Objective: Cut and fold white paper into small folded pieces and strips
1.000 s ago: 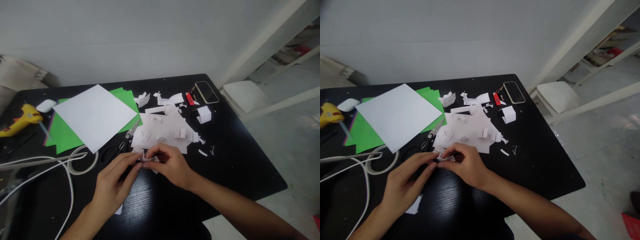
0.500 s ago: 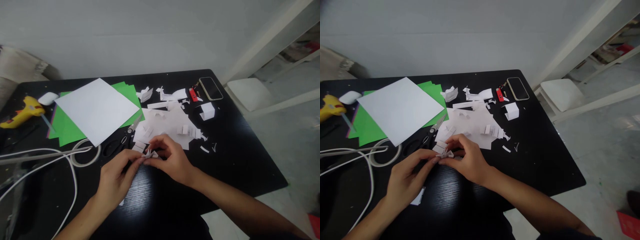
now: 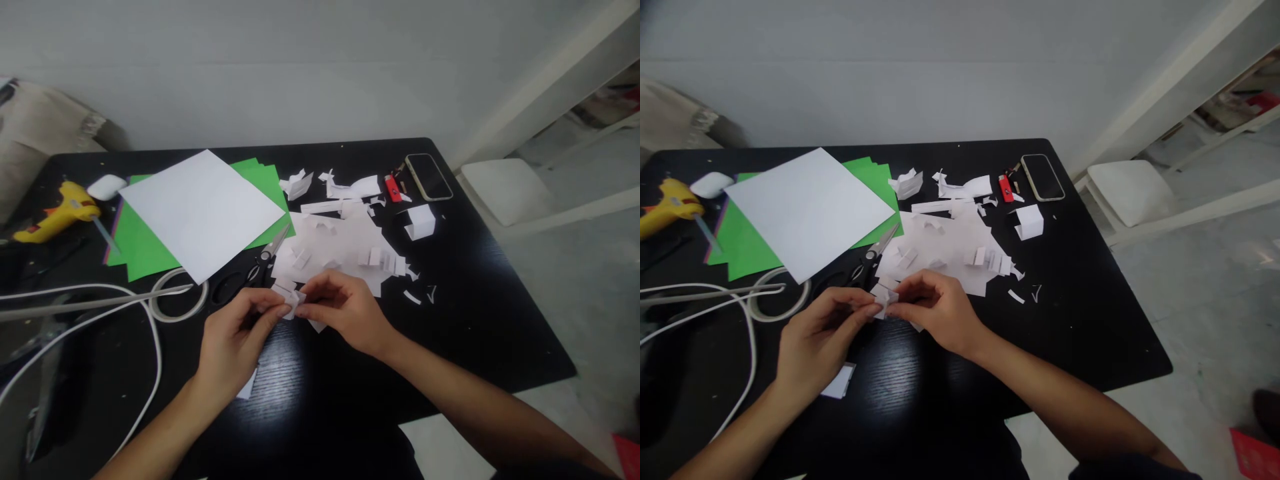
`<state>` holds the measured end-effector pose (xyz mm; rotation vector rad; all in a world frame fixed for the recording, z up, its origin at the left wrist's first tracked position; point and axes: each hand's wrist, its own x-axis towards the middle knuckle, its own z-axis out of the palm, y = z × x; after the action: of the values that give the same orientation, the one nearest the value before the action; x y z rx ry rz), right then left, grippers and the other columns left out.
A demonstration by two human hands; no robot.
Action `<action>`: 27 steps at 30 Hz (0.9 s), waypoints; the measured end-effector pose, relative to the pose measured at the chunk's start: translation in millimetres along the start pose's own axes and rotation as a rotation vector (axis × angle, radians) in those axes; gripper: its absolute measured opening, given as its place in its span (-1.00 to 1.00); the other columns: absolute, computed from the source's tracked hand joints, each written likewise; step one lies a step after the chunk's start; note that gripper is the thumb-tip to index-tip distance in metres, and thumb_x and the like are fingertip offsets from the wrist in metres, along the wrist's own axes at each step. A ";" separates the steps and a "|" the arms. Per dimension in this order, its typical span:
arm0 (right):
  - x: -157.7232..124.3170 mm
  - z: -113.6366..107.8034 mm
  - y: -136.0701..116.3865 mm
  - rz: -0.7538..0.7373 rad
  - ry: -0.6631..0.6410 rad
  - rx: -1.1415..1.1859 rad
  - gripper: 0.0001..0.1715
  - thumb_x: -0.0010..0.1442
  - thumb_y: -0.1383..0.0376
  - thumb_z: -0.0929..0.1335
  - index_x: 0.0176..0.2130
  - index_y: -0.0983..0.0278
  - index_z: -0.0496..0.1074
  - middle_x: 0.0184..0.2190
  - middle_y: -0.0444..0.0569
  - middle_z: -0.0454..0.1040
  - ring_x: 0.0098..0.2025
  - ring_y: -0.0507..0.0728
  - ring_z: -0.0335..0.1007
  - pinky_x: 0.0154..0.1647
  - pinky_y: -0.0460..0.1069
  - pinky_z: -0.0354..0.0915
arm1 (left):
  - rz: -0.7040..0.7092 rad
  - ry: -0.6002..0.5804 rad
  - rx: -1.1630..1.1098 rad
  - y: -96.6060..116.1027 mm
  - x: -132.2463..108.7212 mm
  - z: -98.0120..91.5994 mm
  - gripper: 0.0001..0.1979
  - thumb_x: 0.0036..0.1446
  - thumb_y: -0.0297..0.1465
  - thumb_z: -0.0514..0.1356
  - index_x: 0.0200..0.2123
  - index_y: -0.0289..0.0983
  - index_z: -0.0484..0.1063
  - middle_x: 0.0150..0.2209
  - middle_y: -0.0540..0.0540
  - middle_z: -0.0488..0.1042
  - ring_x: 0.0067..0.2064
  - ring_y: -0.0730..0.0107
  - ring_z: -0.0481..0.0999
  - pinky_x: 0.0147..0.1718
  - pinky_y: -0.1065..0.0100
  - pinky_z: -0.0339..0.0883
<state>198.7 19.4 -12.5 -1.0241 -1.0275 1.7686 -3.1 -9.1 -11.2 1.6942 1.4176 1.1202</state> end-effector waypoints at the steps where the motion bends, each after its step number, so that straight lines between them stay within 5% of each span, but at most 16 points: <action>1: -0.1 0.2 -0.6 -0.005 -0.005 0.002 -0.66 -0.09 0.34 0.68 -0.29 0.23 0.63 -0.33 -0.13 0.66 -0.23 0.07 0.62 -0.09 -0.01 0.54 | -0.001 -0.002 -0.005 -0.4 -0.3 -0.3 -0.89 0.25 -0.47 0.36 -0.18 -0.14 0.58 -0.30 0.11 0.64 -0.34 0.54 0.59 -0.31 0.56 0.46; 18: -7.0 7.2 -0.8 -0.176 0.083 -0.173 -0.84 0.09 0.32 0.59 -0.29 0.21 0.60 -0.33 -0.13 0.61 -0.28 0.05 0.57 -0.20 -0.04 0.52 | 0.212 -0.117 0.029 2.1 -1.1 -2.4 -0.77 0.26 -0.51 0.34 -0.03 -0.20 0.54 -0.13 -0.05 0.60 -0.24 0.45 0.59 -0.19 0.39 0.53; 27: -8.9 8.4 1.9 -0.148 0.105 -0.139 -0.69 0.07 0.22 0.62 -0.25 0.20 0.52 -0.32 -0.12 0.53 -0.28 0.08 0.52 -0.24 0.00 0.51 | -0.092 -0.097 -0.186 8.7 1.7 2.2 -0.89 0.27 -0.37 0.34 -0.13 -0.22 0.58 -0.29 -0.05 0.67 -0.32 0.38 0.69 -0.30 0.41 0.63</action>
<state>193.4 8.6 -9.4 -1.0852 -1.1425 1.5253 2.6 -9.1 -4.1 1.5170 1.2771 1.0696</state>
